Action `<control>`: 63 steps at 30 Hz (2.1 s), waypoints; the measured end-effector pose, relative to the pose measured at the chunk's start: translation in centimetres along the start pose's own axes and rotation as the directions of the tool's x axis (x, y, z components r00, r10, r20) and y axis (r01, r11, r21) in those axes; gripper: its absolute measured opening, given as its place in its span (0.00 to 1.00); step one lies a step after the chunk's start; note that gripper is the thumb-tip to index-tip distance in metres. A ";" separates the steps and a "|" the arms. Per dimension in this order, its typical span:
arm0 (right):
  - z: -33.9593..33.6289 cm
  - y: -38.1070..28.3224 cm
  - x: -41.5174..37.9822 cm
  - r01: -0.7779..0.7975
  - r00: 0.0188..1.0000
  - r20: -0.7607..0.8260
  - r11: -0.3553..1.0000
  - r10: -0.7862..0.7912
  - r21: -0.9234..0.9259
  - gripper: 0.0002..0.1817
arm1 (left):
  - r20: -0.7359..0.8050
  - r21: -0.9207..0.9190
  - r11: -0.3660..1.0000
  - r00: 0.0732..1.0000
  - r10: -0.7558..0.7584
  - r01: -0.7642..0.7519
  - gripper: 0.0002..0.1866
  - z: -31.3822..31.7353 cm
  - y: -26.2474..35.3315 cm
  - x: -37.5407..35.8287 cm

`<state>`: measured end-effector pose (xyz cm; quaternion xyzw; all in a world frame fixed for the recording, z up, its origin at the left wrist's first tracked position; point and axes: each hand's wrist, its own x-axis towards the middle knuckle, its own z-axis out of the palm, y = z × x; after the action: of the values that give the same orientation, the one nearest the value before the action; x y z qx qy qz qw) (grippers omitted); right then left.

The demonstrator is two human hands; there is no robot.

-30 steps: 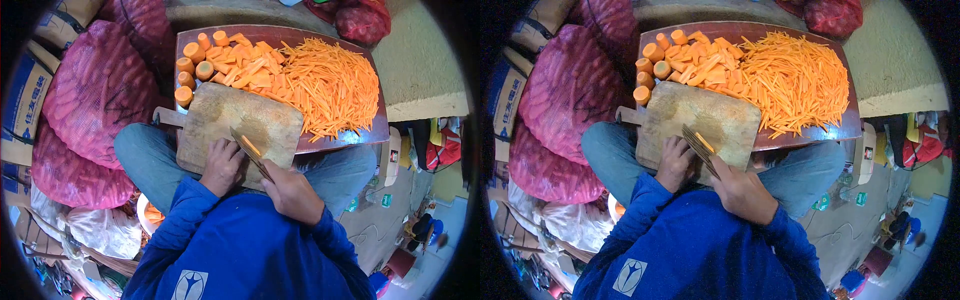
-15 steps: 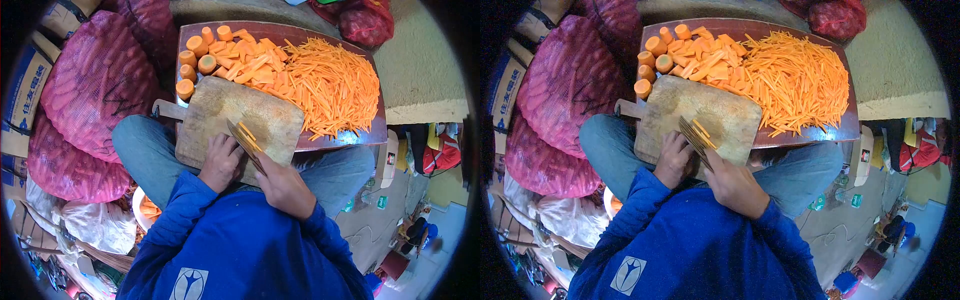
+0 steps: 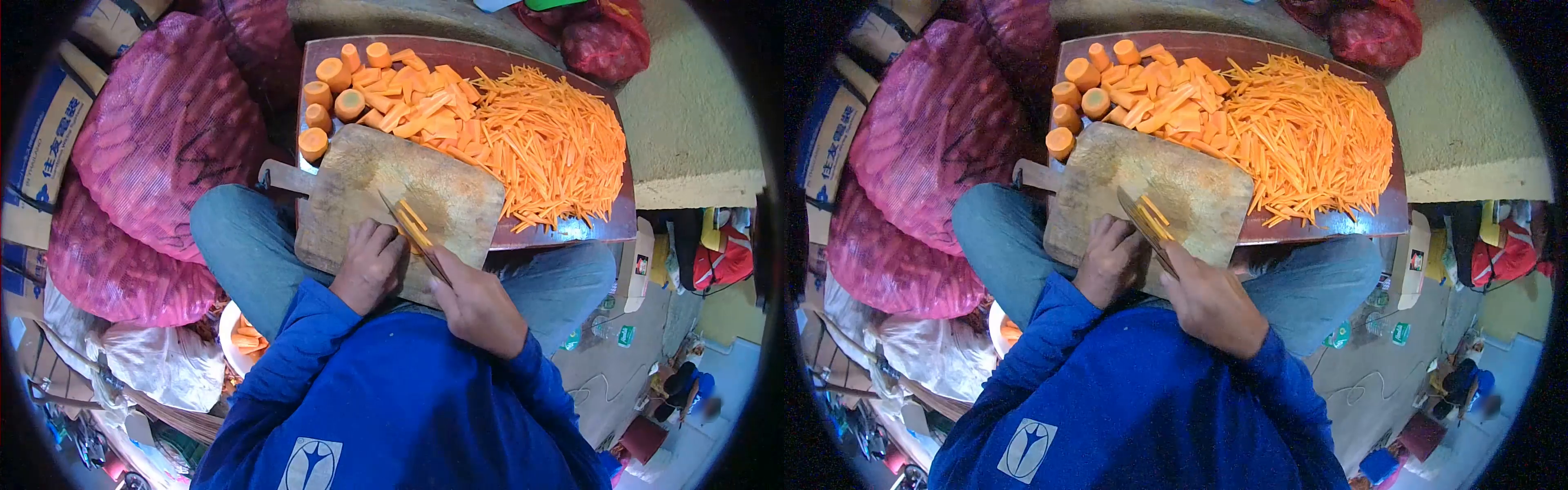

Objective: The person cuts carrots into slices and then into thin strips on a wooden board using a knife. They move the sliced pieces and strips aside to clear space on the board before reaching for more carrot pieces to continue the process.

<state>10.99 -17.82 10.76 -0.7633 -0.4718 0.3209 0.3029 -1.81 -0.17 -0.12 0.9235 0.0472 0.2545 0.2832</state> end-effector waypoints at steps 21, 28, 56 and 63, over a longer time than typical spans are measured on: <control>0.6 0.3 -0.2 -0.003 1.000 0.004 0.999 0.003 0.032 0.23 | -0.031 0.074 0.997 1.000 0.003 -0.001 0.23 0.0 0.2 -0.3; 0.8 -0.1 1.8 0.005 0.999 0.050 1.000 -0.005 -0.008 0.21 | -0.026 0.078 0.997 1.000 -0.017 0.019 0.18 -0.3 0.3 -0.1; -0.2 1.5 0.3 0.053 0.996 -0.077 0.984 -0.040 0.169 0.18 | -0.171 0.007 0.998 0.983 -0.060 0.062 0.09 0.8 -0.1 -0.3; 1.2 0.5 0.3 -0.048 0.999 -0.007 0.999 0.047 -0.016 0.21 | -0.131 0.045 0.998 0.990 -0.042 0.048 0.10 -0.2 0.5 0.2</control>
<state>10.41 -17.51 9.60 -0.7778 -0.4550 0.3217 0.2907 -1.74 -0.48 0.38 0.9100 0.0926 0.3066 0.2631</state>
